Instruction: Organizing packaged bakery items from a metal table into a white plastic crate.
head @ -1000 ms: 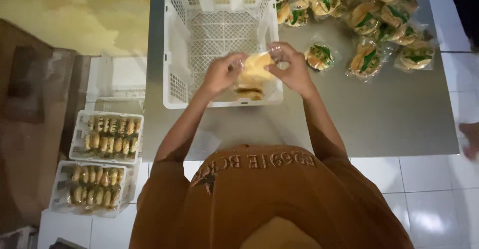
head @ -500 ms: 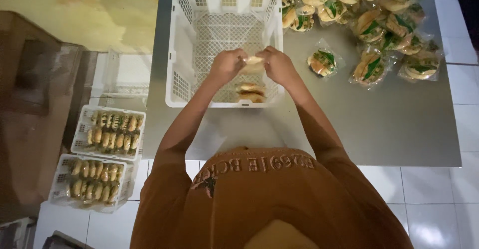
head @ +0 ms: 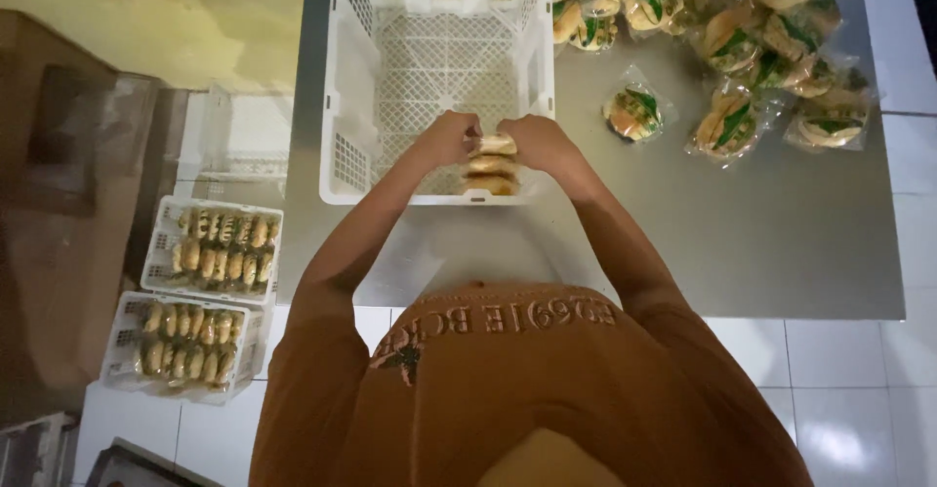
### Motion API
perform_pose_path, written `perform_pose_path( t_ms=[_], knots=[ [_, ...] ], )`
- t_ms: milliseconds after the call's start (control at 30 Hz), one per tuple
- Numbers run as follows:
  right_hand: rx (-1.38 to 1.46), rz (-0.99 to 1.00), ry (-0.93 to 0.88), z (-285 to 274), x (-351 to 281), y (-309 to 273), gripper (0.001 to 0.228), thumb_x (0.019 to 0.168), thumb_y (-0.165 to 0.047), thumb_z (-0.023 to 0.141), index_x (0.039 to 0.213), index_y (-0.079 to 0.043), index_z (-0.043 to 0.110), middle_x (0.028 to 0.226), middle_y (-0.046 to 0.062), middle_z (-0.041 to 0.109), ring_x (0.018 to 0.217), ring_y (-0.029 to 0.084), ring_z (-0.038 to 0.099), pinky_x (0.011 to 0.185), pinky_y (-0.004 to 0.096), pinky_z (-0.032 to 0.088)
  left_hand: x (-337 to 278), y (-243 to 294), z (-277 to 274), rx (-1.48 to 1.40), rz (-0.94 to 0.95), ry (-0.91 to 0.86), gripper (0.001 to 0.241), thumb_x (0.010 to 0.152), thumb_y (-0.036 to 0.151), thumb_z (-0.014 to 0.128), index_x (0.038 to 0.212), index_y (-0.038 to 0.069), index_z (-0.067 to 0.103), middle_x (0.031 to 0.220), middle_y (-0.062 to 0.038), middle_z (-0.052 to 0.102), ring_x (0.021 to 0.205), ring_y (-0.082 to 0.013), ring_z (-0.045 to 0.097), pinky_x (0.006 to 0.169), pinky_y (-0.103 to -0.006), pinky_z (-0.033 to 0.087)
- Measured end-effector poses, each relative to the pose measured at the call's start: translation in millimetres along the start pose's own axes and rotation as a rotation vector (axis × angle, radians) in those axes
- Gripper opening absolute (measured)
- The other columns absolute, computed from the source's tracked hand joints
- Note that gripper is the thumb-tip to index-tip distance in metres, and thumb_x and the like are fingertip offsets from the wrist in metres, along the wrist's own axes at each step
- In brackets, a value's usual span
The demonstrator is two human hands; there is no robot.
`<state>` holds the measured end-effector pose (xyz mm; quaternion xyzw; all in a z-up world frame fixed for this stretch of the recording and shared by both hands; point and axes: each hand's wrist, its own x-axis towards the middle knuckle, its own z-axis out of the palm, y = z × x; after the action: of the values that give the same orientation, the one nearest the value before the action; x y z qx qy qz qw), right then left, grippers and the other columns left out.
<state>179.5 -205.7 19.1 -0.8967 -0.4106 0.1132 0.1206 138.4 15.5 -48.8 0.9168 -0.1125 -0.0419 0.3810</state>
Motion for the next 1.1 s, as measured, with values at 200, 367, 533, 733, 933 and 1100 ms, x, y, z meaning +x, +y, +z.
perform_pose_path(
  t_ms=[200, 367, 533, 733, 933, 1100],
  knots=[
    [-0.315, -0.044, -0.028, 95, 34, 48, 0.020, 0.082, -0.013, 0.071, 0.101, -0.008, 0.074, 0.091, 0.016, 0.074, 0.088, 0.035, 0.073, 0.077, 0.049, 0.057, 11, -36, 34, 0.086, -0.019, -0.082, 0.021, 0.084, 0.011, 0.076, 0.100, 0.000, 0.071, 0.099, -0.020, 0.075, 0.095, -0.0348, 0.072, 0.085, -0.0444, 0.057],
    [-0.327, 0.068, -0.103, 103, 33, 40, 0.013, 0.092, -0.011, 0.068, 0.101, -0.004, 0.074, 0.100, 0.018, 0.074, 0.093, 0.037, 0.074, 0.077, 0.047, 0.060, 3, -25, 25, 0.108, -0.001, -0.096, 0.024, 0.083, 0.018, 0.075, 0.101, 0.002, 0.071, 0.100, -0.020, 0.075, 0.095, -0.0369, 0.071, 0.084, -0.0459, 0.056],
    [0.312, -0.225, 0.403, 54, 14, 31, 0.047, 0.069, 0.004, 0.071, 0.116, 0.003, 0.071, 0.116, 0.025, 0.070, 0.104, 0.040, 0.068, 0.090, 0.044, 0.057, -6, 10, 2, 0.201, -0.197, -0.199, 0.046, 0.093, 0.034, 0.067, 0.131, 0.008, 0.063, 0.112, -0.022, 0.072, 0.106, -0.0392, 0.068, 0.094, -0.0497, 0.051],
    [0.425, 0.242, 0.994, 8, -1, 114, 0.026, 0.094, -0.013, 0.076, 0.117, 0.000, 0.070, 0.124, 0.017, 0.070, 0.111, 0.032, 0.069, 0.099, 0.039, 0.054, -29, 7, -11, 0.157, 0.012, 0.082, 0.054, 0.100, 0.035, 0.064, 0.140, -0.001, 0.056, 0.138, -0.025, 0.061, 0.125, -0.0427, 0.058, 0.105, -0.0502, 0.044],
    [-0.104, 0.711, 0.111, 35, -14, 234, 0.080, 0.069, -0.059, 0.089, 0.136, -0.026, 0.061, 0.165, 0.018, 0.024, 0.143, 0.058, 0.020, 0.108, 0.074, 0.021, -72, 100, -31, -0.099, 0.079, 0.105, 0.042, 0.095, 0.015, 0.066, 0.137, 0.006, 0.063, 0.139, -0.017, 0.066, 0.124, -0.0350, 0.067, 0.111, -0.0442, 0.050],
    [-0.113, 0.657, 0.572, 141, -68, 338, 0.094, 0.070, -0.060, 0.083, 0.150, -0.027, 0.047, 0.145, 0.026, 0.043, 0.132, 0.056, 0.037, 0.103, 0.077, 0.029, -81, 108, -9, -0.267, 0.121, 0.182, 0.031, 0.098, 0.014, 0.067, 0.128, 0.007, 0.067, 0.132, -0.017, 0.067, 0.115, -0.0326, 0.068, 0.097, -0.0415, 0.058]
  ],
)
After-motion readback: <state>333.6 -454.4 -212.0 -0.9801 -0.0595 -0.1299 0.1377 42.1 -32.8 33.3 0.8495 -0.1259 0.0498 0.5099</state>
